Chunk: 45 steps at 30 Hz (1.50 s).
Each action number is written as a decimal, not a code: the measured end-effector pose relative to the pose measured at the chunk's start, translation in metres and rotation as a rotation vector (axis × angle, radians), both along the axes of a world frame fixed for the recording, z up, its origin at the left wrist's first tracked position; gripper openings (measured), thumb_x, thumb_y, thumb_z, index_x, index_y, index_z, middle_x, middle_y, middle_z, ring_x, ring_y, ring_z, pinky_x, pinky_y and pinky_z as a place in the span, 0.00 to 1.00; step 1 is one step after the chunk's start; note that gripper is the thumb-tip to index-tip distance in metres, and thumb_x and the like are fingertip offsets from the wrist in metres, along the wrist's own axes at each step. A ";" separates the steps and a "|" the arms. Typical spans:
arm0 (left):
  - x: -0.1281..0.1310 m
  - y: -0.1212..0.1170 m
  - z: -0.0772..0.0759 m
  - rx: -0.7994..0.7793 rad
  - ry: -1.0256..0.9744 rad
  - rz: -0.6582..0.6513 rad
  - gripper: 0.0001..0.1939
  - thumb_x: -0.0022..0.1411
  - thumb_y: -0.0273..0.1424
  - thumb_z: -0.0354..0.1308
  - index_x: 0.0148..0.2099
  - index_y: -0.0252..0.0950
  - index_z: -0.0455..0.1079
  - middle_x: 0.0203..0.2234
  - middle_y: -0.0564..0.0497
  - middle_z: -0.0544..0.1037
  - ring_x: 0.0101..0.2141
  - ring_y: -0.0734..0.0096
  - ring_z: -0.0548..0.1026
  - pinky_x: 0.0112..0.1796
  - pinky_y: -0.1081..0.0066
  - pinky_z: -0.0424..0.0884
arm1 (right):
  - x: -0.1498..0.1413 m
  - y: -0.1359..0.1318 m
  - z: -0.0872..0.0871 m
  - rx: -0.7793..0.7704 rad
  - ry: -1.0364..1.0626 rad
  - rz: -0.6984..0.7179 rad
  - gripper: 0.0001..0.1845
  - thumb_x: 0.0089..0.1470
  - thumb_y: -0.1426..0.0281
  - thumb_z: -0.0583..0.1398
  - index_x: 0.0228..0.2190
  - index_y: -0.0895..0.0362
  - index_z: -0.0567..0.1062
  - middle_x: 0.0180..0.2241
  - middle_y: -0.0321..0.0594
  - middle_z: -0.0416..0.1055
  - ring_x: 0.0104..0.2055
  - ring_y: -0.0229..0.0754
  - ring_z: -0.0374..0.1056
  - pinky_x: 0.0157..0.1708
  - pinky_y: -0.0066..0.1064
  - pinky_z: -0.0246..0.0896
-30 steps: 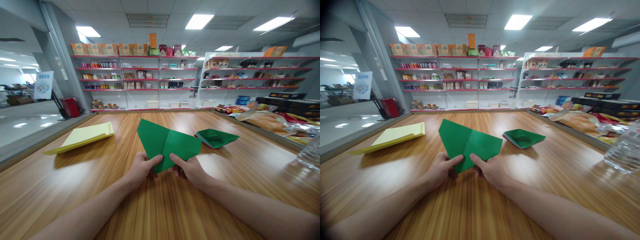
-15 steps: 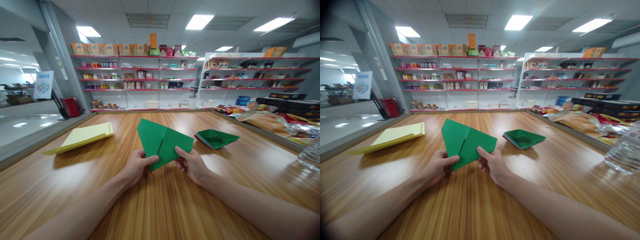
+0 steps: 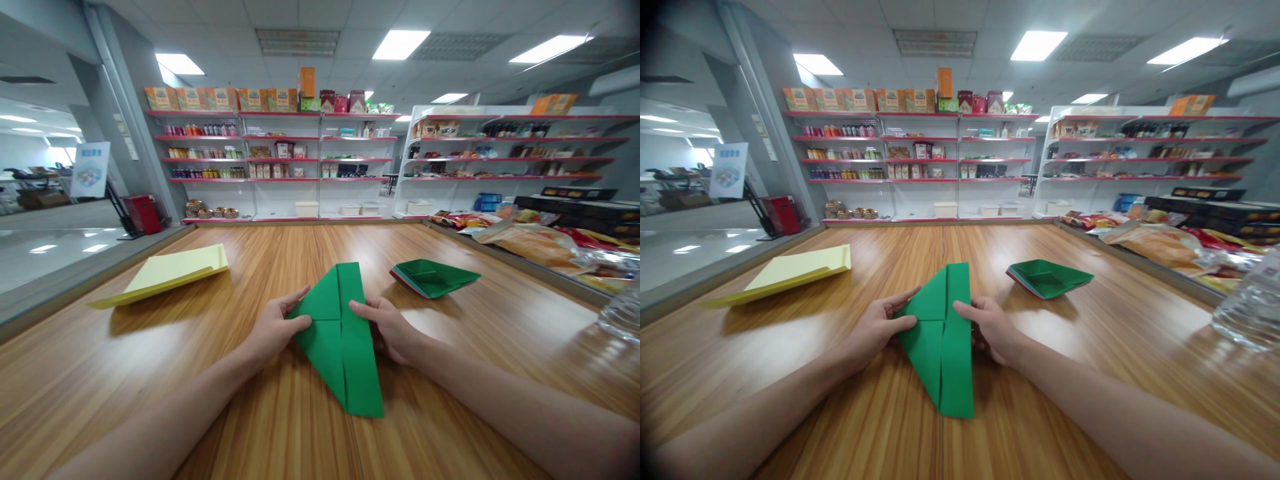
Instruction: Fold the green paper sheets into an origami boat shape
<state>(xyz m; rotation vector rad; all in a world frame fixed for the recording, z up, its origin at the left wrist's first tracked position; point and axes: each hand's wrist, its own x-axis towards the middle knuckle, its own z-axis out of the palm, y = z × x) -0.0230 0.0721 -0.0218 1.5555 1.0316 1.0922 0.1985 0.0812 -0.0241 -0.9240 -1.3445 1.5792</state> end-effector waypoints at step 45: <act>-0.025 0.004 0.003 0.657 1.015 -0.326 0.29 0.63 0.46 0.46 0.61 0.36 0.59 0.59 0.42 0.61 0.60 0.56 0.58 0.58 0.55 0.54 | -0.002 -0.013 -0.003 1.086 -1.000 0.070 0.16 0.55 0.62 0.59 0.41 0.58 0.76 0.39 0.46 0.71 0.44 0.47 0.64 0.46 0.40 0.60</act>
